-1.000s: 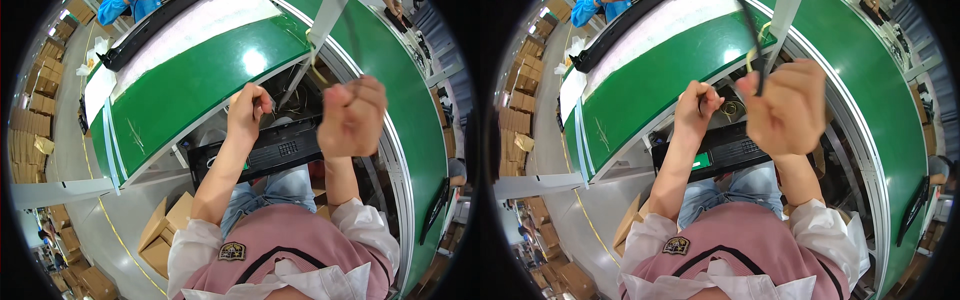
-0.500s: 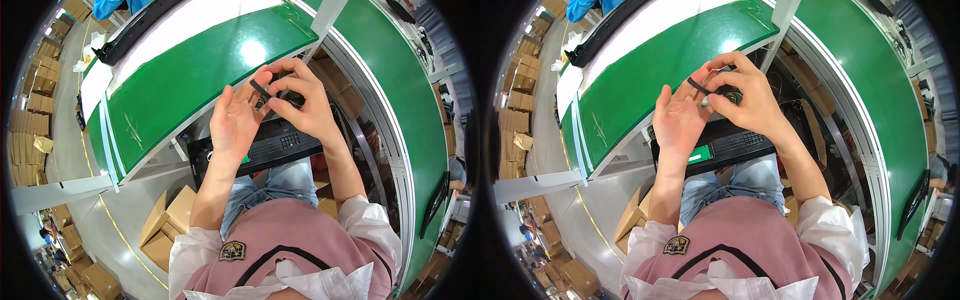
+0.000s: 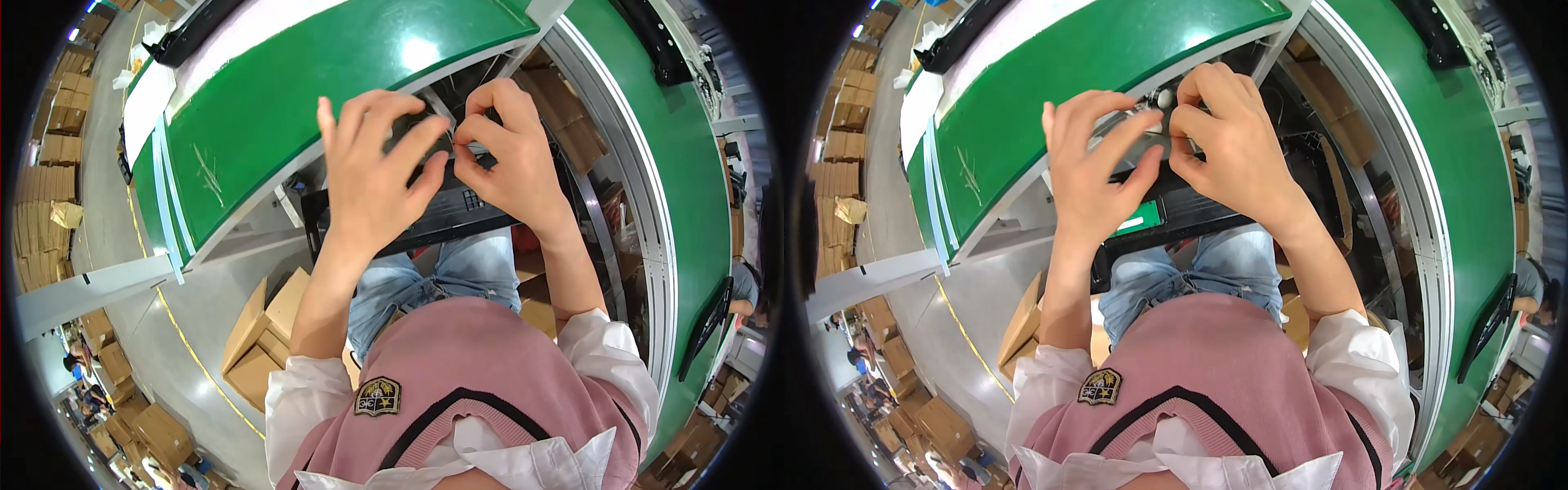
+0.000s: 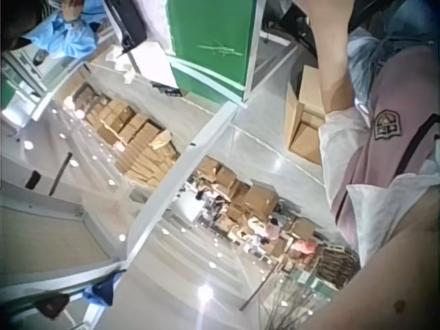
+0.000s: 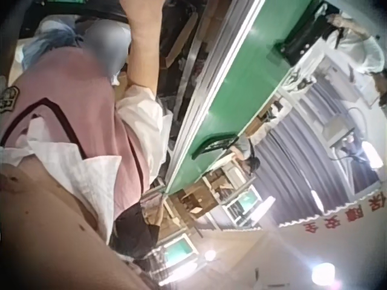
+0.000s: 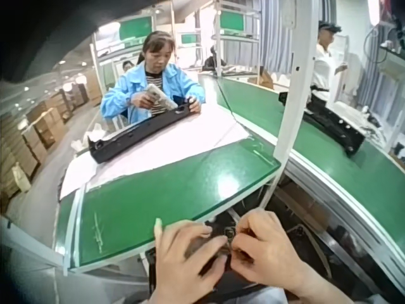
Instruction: Assembling a circuit board into a plastic casing and managing wires.
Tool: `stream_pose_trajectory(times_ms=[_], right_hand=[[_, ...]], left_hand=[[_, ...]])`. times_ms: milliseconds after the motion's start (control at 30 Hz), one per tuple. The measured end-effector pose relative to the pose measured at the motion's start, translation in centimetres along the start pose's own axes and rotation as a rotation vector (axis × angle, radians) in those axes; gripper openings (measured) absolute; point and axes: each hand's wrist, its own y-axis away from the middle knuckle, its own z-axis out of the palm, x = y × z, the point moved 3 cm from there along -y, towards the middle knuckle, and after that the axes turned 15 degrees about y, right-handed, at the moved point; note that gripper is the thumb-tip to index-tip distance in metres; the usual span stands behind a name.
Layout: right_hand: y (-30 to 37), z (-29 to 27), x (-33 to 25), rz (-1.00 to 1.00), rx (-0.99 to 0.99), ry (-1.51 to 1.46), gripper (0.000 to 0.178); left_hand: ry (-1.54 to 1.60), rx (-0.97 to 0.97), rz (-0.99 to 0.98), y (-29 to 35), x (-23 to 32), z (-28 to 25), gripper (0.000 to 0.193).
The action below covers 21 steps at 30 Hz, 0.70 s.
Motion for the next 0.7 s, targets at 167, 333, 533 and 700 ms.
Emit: stream_pose_trajectory(times_ms=[167, 333, 533, 700], right_hand=[[0.8, 0.7, -1.1, -0.123, 0.017, 0.119, 0.022], [2.9, 1.7, -3.0, -0.371, 0.059, 0.111, 0.022], [10.3, 6.3, -1.6, 0.397, -0.308, -0.604, 0.022], [18.6, 11.6, -2.2, 1.356, -0.75, -1.45, 0.032]], left_hand=[[-0.004, -0.052, 0.06, 1.2, -0.2, 1.2, 0.015], [0.272, -0.065, -0.261, 3.8, -2.6, 0.9, 0.017], [0.269, 0.041, -0.542, 13.2, -4.9, 0.3, 0.036], [0.271, -0.02, -0.744, 22.7, -3.5, 2.2, 0.061]])
